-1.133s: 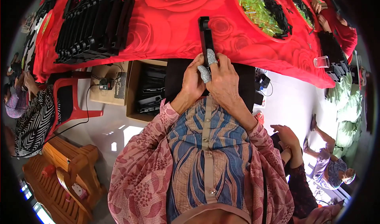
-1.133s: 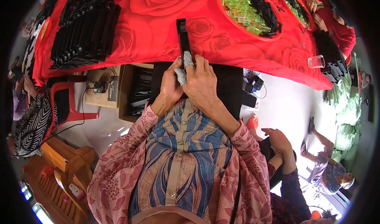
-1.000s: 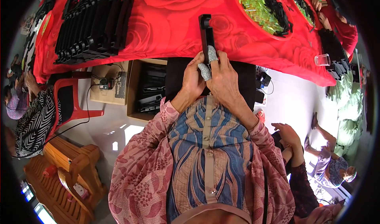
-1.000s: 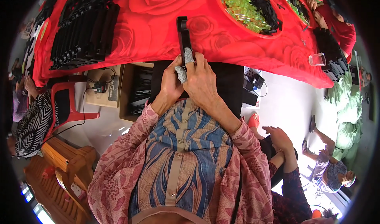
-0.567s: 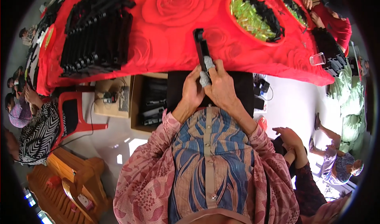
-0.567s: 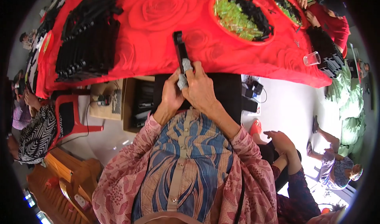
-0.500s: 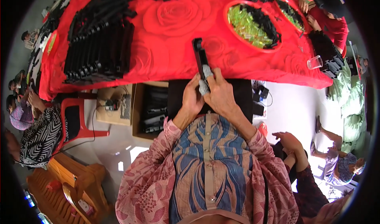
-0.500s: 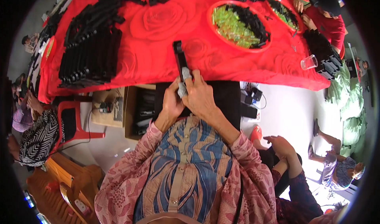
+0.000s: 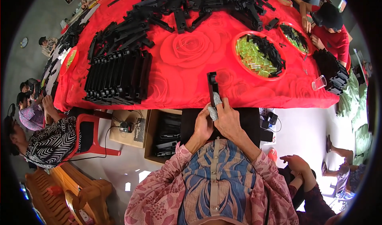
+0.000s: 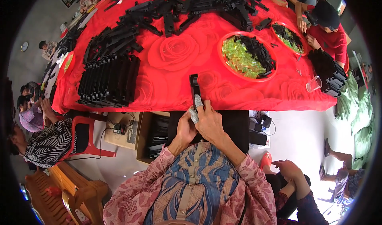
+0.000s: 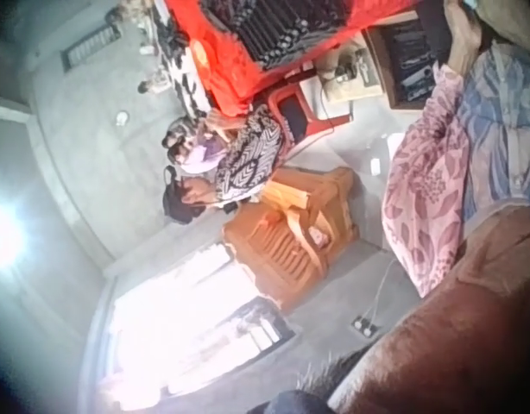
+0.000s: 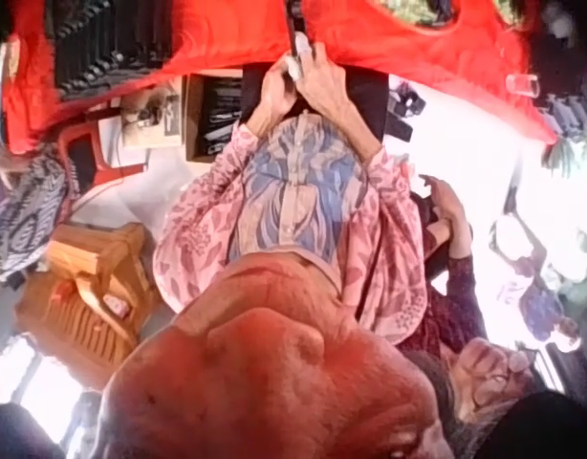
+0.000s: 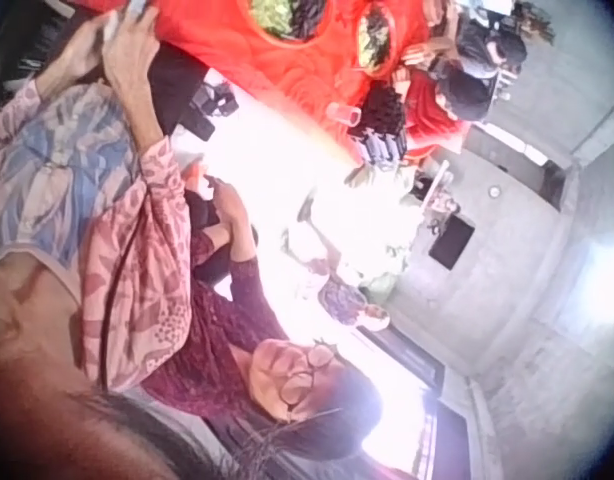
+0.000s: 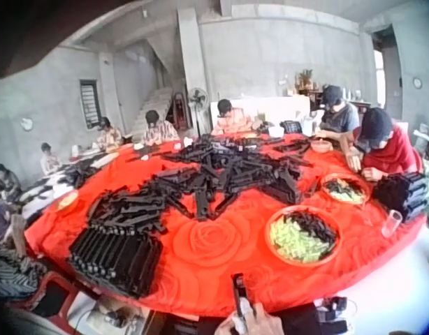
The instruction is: The person assembles plastic components by picking up black housings from the table, retrieving small pieces from a tray, and inserting them into the housings by hand before placing the finished parts into a box.
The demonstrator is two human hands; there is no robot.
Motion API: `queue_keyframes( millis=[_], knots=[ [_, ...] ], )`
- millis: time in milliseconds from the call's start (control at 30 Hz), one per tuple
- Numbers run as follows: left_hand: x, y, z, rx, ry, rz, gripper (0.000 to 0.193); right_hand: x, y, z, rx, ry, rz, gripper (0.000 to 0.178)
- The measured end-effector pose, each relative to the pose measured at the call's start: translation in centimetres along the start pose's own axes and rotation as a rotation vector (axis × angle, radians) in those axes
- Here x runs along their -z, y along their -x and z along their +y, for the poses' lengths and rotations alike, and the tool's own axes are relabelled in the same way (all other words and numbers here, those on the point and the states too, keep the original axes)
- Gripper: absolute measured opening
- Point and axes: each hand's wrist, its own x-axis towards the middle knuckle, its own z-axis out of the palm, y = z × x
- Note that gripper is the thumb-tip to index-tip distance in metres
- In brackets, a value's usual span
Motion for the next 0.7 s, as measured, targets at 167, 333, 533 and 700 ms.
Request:
queue_keyframes(
  millis=[167, 333, 533, 700],
  knots=[
    [0.1, 0.1, -0.1, 0.009, 0.02, 0.03, 0.036, -0.1, 0.2, -0.3, 0.022, 0.012, 0.056, 0.042],
    [-0.2, 0.1, -0.2, -0.004, 0.001, 0.057, 0.034, -0.1, -0.1, -0.2, 0.009, -0.007, 0.06, 0.039],
    [0.9, -1.0, -0.9, -0.058, 0.019, -0.015, 0.03, 0.2, -0.8, 0.0, -0.032, -0.056, 0.056, 0.025],
    [1.5, -1.2, -0.8, -0.02, 0.018, -0.039, 0.03, -0.2, -0.9, -0.1, -0.051, -0.03, 0.068, 0.032]
  ],
)
